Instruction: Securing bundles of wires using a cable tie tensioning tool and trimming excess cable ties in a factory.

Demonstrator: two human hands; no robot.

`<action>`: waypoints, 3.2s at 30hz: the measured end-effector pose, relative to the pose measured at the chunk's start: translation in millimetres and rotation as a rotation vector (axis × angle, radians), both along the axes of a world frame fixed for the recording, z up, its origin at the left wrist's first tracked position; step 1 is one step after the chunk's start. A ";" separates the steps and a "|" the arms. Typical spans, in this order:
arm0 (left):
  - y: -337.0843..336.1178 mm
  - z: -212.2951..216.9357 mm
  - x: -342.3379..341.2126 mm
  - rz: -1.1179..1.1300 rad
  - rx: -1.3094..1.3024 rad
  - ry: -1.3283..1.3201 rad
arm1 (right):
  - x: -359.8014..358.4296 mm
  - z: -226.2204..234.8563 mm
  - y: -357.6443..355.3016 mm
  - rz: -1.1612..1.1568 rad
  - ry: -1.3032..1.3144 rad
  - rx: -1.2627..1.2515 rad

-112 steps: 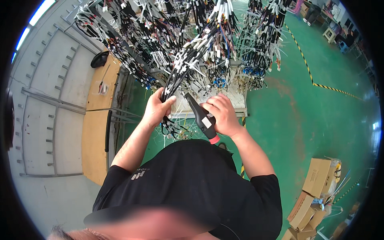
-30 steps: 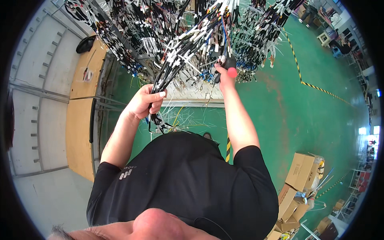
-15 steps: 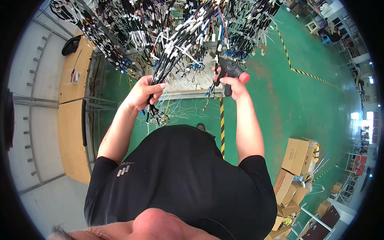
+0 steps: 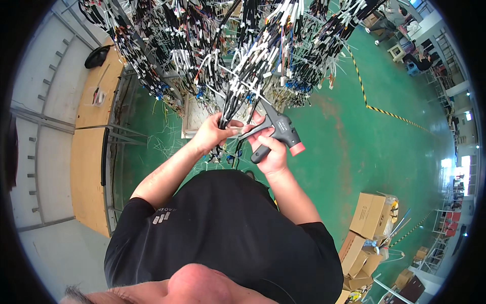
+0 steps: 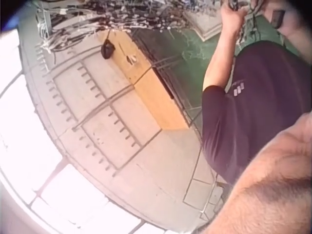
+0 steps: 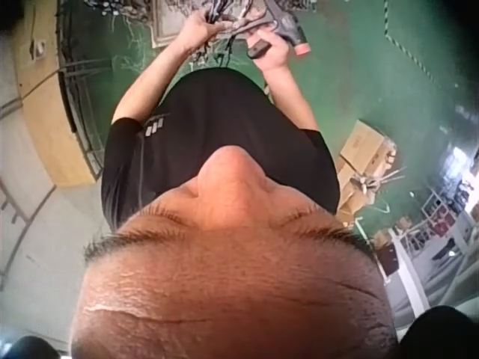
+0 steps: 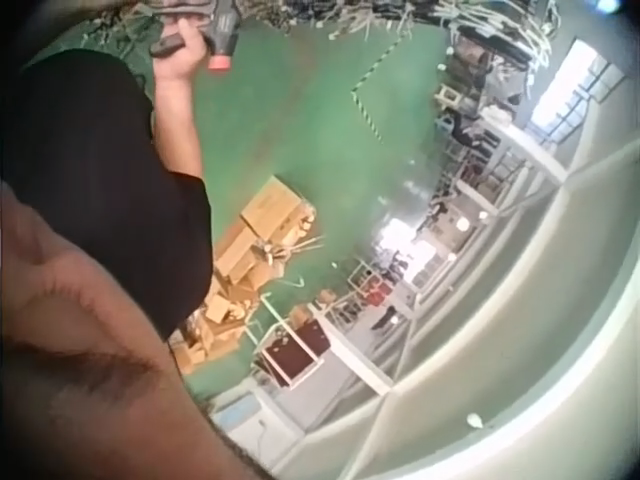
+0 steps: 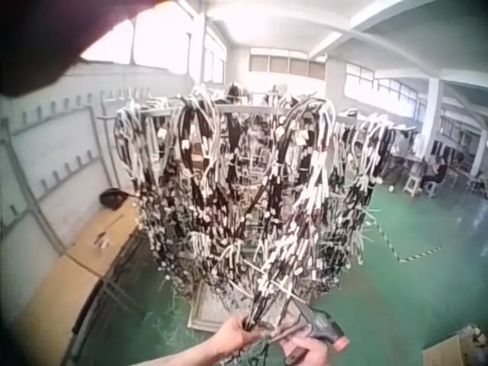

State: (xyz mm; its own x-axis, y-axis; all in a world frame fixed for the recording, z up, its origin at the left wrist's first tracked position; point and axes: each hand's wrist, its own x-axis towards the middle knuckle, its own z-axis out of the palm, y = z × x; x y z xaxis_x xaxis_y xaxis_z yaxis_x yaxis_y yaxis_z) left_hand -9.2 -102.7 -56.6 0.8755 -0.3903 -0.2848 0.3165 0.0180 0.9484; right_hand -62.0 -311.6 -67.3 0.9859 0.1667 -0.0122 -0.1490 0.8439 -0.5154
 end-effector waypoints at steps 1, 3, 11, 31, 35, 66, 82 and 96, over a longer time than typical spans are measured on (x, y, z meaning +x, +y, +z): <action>-4.3 -1.5 -1.4 0.004 0.047 -0.003 | -1.2 1.7 3.8 -0.004 0.001 0.022; -11.5 -7.0 -2.1 0.022 0.097 -0.011 | -2.0 3.9 10.7 -0.027 0.020 0.045; -21.2 -10.3 -7.2 0.075 0.560 -0.515 | -8.0 7.5 17.6 -0.032 0.000 0.079; 72.3 36.1 21.4 -0.057 -0.181 0.187 | 16.9 -43.6 -64.0 -0.021 -0.304 -0.726; 81.0 49.7 23.2 -0.258 -0.433 0.283 | 44.7 -51.7 -66.5 0.008 -0.442 -0.638; 75.4 67.0 20.9 -0.416 -0.450 0.285 | 72.6 -11.3 -40.4 0.117 -0.777 -0.541; 81.2 62.3 25.9 -0.410 -0.437 0.287 | 47.7 4.3 -63.0 -0.252 -0.905 -1.434; 81.9 57.7 23.9 -0.335 -0.415 0.277 | 50.8 13.2 -58.3 -0.413 -0.934 -1.502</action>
State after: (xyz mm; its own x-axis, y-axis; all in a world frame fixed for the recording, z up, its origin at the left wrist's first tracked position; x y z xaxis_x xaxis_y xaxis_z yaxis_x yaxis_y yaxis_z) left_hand 14.7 -20.8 1.1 0.6010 -0.7593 -0.2493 0.6029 0.2260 0.7651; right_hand -11.3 -369.9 -54.1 0.7264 0.3069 0.6150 0.6786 -0.4620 -0.5710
